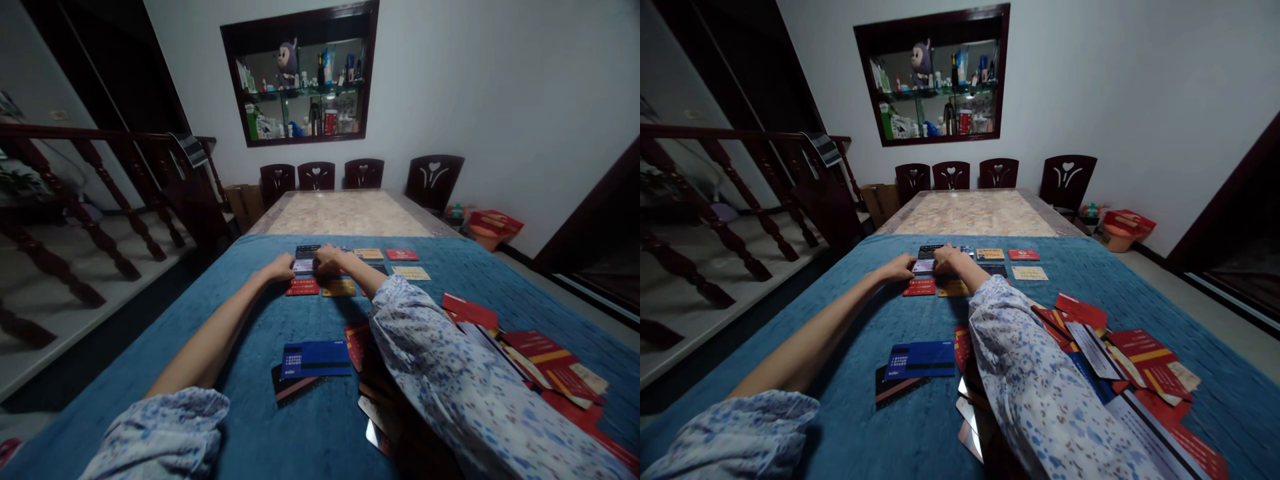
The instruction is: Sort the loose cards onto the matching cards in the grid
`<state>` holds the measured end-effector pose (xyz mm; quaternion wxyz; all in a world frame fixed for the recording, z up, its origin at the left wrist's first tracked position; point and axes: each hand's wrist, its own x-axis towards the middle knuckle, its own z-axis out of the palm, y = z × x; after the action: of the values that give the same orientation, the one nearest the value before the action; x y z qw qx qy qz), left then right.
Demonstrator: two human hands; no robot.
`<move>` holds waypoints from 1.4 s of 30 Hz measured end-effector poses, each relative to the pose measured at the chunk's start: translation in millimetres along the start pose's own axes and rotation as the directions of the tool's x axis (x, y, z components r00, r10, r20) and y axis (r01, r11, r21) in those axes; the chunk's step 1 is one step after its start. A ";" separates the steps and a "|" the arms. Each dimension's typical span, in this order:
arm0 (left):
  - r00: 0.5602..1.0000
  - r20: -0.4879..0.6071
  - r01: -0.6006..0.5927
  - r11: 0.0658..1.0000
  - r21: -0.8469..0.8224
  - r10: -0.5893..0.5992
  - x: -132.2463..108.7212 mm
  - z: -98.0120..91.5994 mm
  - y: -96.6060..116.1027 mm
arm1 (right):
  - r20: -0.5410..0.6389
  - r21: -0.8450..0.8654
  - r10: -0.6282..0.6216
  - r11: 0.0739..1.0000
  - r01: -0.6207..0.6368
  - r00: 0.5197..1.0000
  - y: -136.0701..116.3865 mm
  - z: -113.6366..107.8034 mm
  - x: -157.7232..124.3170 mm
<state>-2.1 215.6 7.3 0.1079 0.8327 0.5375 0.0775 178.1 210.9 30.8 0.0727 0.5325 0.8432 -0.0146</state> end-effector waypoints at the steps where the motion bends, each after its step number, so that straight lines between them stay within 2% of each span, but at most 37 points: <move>1: 1.000 -0.009 -0.003 1.000 0.000 0.003 -0.5 0.3 -0.7 | -0.003 -0.004 -0.006 1.000 0.006 1.000 0.3 -0.6 -1.3; 10: 0.985 -0.174 -0.016 1.000 0.014 0.018 -13.0 7.8 -6.5 | -0.111 -0.043 -0.067 0.997 0.063 0.992 5.2 -9.9 -28.0; 20: 0.933 -0.352 -0.063 0.997 0.039 0.073 -41.2 13.9 -4.0 | -0.249 -0.076 -0.122 0.991 0.107 0.961 1.0 -12.9 -70.2; 25: 0.927 -0.368 -0.084 0.996 -0.016 0.072 -61.1 16.2 4.1 | -0.287 -0.071 -0.126 0.991 0.110 0.950 -3.3 -11.4 -92.4; 33: 0.917 -0.373 -0.170 0.984 -0.046 0.141 -103.9 25.2 27.3 | -0.304 -0.026 -0.152 0.988 0.152 0.940 -16.6 -6.9 -136.9; 42: 0.934 -0.321 -0.190 0.979 -0.075 0.157 -144.3 27.0 57.6 | -0.319 0.043 -0.170 0.980 0.194 0.932 -20.7 14.6 -173.4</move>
<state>-4.1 58.4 -5.4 0.0576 0.8472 0.4672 0.2462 234.2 45.1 39.3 -0.0839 0.4500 0.8885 0.0323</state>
